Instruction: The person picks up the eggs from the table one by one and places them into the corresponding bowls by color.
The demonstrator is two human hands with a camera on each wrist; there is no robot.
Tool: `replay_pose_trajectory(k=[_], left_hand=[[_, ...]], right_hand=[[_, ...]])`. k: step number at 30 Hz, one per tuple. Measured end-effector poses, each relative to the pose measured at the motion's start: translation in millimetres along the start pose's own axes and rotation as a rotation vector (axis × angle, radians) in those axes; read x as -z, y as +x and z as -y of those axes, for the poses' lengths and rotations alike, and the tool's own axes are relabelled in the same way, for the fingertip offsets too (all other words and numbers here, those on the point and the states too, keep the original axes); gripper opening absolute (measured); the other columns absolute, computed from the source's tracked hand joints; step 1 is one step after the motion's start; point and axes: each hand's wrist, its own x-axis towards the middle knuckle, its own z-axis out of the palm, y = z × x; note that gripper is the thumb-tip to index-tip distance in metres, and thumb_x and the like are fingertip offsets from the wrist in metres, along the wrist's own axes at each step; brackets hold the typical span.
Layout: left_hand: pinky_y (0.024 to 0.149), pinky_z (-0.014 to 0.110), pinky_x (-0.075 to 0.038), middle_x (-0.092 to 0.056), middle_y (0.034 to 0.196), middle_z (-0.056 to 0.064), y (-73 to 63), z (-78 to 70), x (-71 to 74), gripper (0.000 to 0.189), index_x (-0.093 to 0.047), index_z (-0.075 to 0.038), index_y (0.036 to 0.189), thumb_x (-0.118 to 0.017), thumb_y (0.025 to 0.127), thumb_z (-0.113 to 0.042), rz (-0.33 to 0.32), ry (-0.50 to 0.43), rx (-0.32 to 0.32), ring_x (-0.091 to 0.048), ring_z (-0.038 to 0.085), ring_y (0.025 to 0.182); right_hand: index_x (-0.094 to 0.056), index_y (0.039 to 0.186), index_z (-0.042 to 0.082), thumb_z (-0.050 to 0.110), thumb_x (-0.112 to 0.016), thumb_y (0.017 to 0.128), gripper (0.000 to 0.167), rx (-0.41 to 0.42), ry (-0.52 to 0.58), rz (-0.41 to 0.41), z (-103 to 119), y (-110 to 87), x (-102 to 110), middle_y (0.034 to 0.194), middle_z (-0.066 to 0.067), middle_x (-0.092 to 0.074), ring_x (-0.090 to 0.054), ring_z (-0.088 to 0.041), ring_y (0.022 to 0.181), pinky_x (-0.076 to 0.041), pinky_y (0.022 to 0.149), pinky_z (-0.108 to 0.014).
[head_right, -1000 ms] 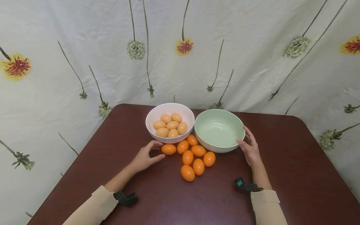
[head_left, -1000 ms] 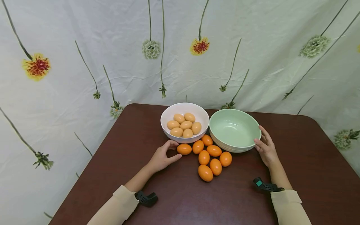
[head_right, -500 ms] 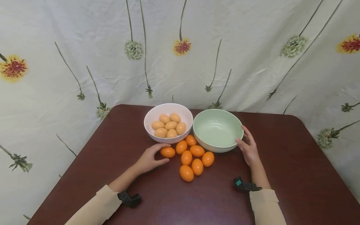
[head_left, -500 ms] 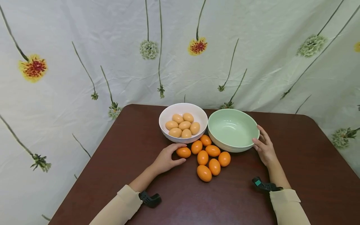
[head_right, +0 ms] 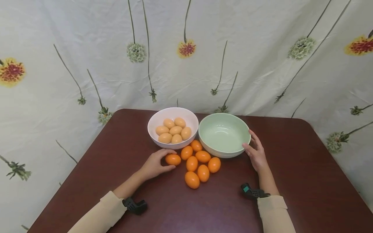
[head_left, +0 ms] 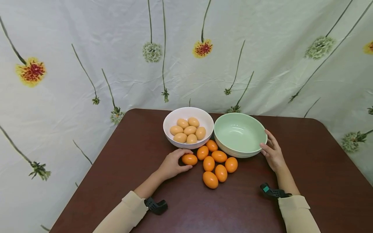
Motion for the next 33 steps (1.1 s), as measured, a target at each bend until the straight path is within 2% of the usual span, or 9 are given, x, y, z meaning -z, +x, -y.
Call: replay_pose_trajectory(k=[8,17,27,33], left_hand=[[0.093,0.037,-0.048,-0.065,0.113,-0.001,0.4,-2.9,5.1,0.043,-0.065,-0.013,0.114,-0.084,0.077,-0.022,-0.047,-0.003,-0.012,-0.059,0.015,0.103],[0.09,0.033,-0.049,-0.066,0.108,-0.005,5.0,-15.5,13.0,0.042,-0.067,-0.015,0.112,-0.085,0.075,-0.025,-0.05,-0.022,-0.043,-0.059,0.01,0.098],[0.076,0.025,-0.053,-0.066,0.1,-0.005,21.3,-35.2,21.1,0.04,-0.067,-0.013,0.11,-0.085,0.076,-0.023,-0.03,-0.095,-0.102,-0.06,0.009,0.086],[0.075,0.025,-0.053,-0.066,0.1,-0.004,34.2,-45.3,25.1,0.04,-0.067,-0.012,0.111,-0.084,0.077,-0.023,0.002,-0.126,-0.118,-0.06,0.009,0.085]], right_hand=[[-0.034,0.152,0.021,0.004,-0.055,0.097,0.061,-0.004,0.001,-0.001,0,0.3,0,0.133,-0.003,-0.031,-0.047,-0.014,0.113,-0.049,0.084,-0.019],[-0.033,0.152,0.02,0.005,-0.055,0.097,0.061,-0.005,-0.002,0.006,0,0.4,0,0.134,-0.003,-0.03,-0.047,-0.015,0.114,-0.048,0.085,-0.019],[-0.034,0.152,0.02,0.004,-0.054,0.097,0.06,0.009,0.004,0.006,0,1.6,1,0.133,-0.004,-0.031,-0.046,-0.015,0.113,-0.048,0.085,-0.019],[-0.034,0.152,0.018,0.001,-0.053,0.097,0.061,0.017,0.013,0.006,-1,1.3,2,0.133,-0.005,-0.032,-0.048,-0.014,0.112,-0.049,0.085,-0.02]])
